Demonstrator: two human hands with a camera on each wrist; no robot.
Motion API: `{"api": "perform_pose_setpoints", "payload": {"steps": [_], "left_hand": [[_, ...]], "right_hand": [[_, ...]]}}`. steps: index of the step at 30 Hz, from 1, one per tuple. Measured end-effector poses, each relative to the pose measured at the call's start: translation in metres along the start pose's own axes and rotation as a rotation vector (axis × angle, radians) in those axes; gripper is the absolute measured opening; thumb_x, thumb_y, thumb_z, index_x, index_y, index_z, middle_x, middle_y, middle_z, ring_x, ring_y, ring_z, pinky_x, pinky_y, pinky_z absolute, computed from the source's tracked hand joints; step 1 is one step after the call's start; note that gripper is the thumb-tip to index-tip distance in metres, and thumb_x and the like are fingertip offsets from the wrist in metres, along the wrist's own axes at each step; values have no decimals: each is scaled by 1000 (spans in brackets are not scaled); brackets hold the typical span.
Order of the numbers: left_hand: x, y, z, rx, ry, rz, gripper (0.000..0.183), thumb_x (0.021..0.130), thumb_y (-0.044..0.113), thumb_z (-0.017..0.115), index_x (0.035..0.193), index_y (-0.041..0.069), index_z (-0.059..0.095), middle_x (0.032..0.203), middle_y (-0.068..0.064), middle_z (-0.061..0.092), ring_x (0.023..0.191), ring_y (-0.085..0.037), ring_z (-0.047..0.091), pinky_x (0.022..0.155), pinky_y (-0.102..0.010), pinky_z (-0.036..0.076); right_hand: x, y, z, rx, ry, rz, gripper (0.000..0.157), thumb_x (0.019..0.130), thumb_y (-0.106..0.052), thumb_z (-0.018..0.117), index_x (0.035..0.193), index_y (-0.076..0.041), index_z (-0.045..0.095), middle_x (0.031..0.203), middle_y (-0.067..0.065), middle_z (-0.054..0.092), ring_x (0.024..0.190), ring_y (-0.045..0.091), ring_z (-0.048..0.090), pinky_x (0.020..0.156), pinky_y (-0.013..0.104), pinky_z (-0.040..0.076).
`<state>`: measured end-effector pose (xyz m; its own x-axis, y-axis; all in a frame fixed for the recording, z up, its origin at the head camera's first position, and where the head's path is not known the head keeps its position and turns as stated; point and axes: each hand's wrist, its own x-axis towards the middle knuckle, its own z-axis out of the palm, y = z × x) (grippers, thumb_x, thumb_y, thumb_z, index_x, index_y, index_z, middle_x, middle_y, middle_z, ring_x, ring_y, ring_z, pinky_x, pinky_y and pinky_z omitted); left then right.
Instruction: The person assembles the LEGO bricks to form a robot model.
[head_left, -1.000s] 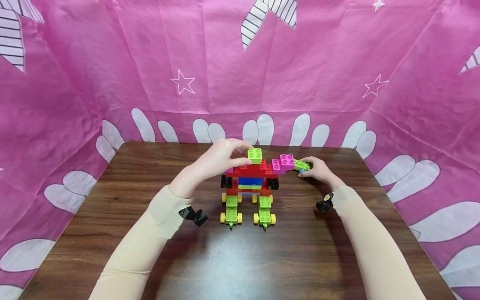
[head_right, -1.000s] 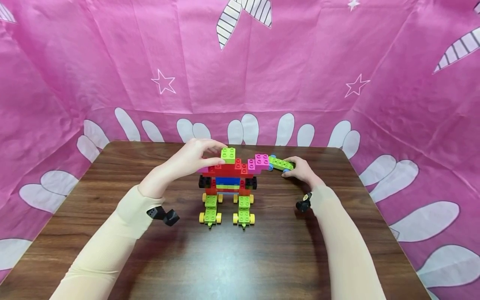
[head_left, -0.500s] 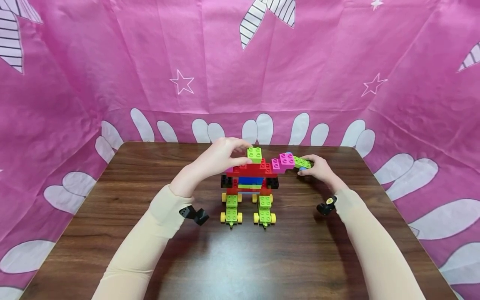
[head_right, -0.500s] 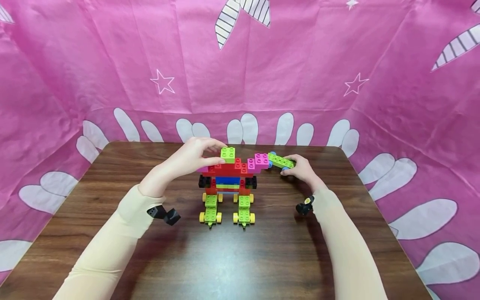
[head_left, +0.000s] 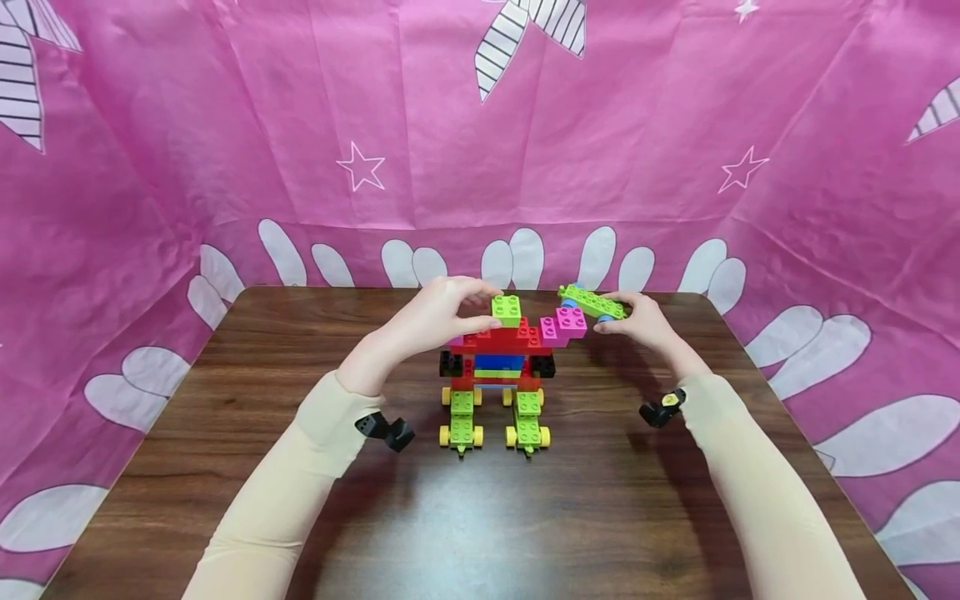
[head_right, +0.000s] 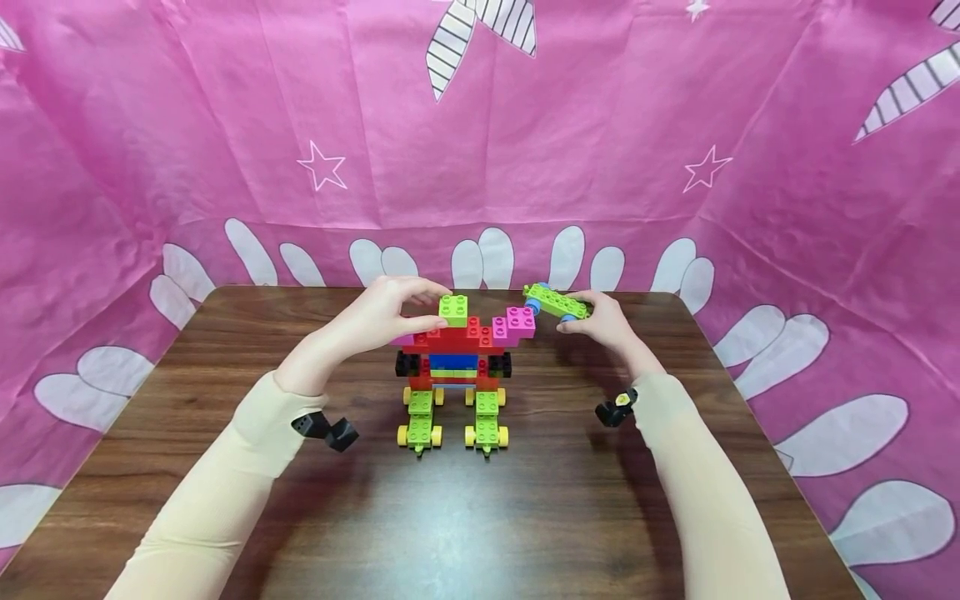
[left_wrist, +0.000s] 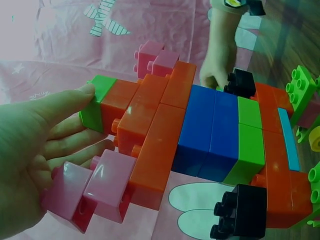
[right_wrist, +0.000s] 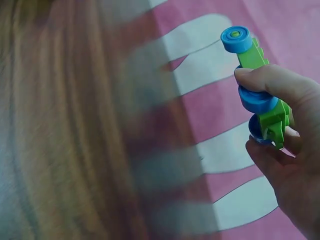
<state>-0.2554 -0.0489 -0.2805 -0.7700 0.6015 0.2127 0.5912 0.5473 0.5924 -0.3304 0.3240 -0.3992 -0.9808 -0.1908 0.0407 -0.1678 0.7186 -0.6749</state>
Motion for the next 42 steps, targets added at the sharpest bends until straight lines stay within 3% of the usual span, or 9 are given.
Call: {"api": "perform_pose_setpoints", "payload": {"steps": [4,9,15,19,25,31,35,42], "left_hand": [[-1,0,0,8,-1,3,45,88,28,71,127,6,62,119,-8,68,106,-19,64,96,-35,50],[-2,1,-2,1,-14,6,47,88,29,71,128,6,61,121,-8,66,108,-20,63,97,-36,50],[-3,-1,-13,-31,-21,-16,52,89,33,69,133,9,58,127,-6,64,111,-19,62,99,-37,48],[-3,-2,-26,-37,23,-24,53,88,32,70,135,9,56,128,-7,63,114,-20,61,100,-38,47],[-2,-1,-39,-22,122,-26,55,88,32,71,136,10,55,133,-8,60,120,-21,57,103,-39,44],[1,1,-44,6,199,-14,54,88,30,71,136,10,55,136,-6,57,124,-20,53,104,-39,42],[1,2,-45,18,234,2,54,88,30,71,136,10,55,138,-5,56,129,-19,49,107,-39,40],[1,5,-46,13,245,23,56,88,28,71,138,11,53,140,-5,54,133,-19,46,109,-40,38]], "right_hand": [[2,-17,-12,6,20,-23,66,76,-27,82,131,-1,56,117,20,61,94,22,55,74,20,44],[4,-41,-25,33,53,-27,67,75,-25,82,132,-3,56,122,19,59,107,30,56,77,22,44],[6,-72,-36,61,79,-61,63,75,-22,83,131,-5,58,122,15,58,108,28,56,79,19,43],[6,-92,-40,86,85,-91,58,75,-18,82,128,-6,61,114,12,61,99,20,58,74,15,45],[5,-118,-44,122,58,-144,51,76,-17,81,123,-9,63,100,-1,61,84,12,56,66,20,46],[-2,-149,-44,156,3,-202,54,77,-13,80,127,-7,61,115,6,58,89,13,57,75,16,48],[-7,-168,-43,173,-20,-254,53,75,-11,81,125,-6,62,117,5,58,91,12,58,78,15,48],[-11,-184,-36,109,-54,-319,53,74,-14,83,122,-8,64,119,6,62,99,14,55,93,28,47]]}}
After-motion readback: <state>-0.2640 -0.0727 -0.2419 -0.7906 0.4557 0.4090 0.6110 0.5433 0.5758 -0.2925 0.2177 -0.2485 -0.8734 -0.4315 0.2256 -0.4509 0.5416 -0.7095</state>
